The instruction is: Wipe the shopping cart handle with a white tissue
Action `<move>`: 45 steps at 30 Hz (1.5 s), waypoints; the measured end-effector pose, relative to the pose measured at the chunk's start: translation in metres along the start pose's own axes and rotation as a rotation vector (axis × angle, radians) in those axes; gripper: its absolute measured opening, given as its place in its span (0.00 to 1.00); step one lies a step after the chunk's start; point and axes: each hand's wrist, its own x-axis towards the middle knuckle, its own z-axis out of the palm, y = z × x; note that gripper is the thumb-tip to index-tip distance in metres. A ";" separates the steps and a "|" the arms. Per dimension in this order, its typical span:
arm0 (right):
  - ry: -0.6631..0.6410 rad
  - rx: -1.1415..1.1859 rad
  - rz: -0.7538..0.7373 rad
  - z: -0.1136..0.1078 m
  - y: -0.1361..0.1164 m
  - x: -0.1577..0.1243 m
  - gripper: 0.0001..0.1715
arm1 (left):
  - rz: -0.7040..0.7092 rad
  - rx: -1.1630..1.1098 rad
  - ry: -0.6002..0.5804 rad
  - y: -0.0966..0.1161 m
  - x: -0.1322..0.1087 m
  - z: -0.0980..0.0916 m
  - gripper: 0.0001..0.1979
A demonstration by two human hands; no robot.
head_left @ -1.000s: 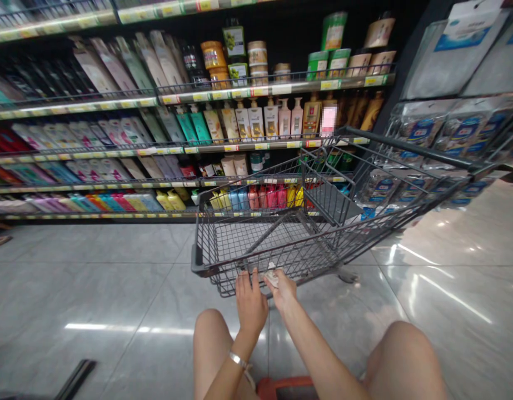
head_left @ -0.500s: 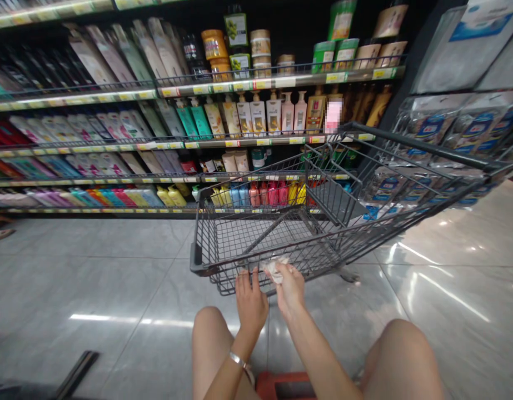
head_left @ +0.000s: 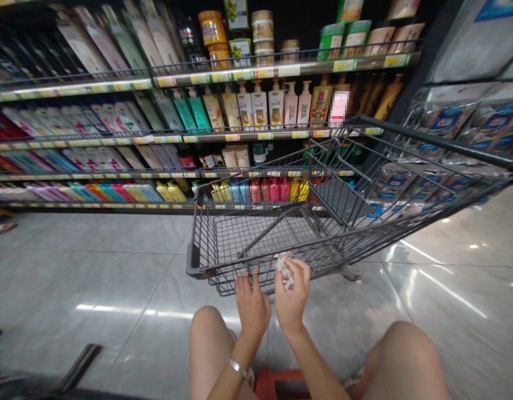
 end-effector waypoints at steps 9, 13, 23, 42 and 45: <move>-0.286 -0.278 -0.494 0.006 0.051 -0.016 0.20 | -0.005 0.002 0.024 0.003 0.000 0.001 0.25; -0.346 -0.293 -0.568 0.004 0.068 -0.021 0.20 | -0.016 0.002 0.006 0.004 -0.001 0.004 0.26; -0.504 -0.285 -0.796 -0.006 0.095 -0.001 0.20 | -0.002 0.028 0.011 -0.007 -0.006 0.025 0.25; -1.120 -0.419 -1.564 -0.023 0.140 0.075 0.15 | -0.028 0.109 -0.008 0.001 0.006 0.024 0.26; -1.132 -0.458 -1.525 -0.024 0.141 0.074 0.14 | -0.021 0.123 -0.011 0.003 0.011 0.021 0.26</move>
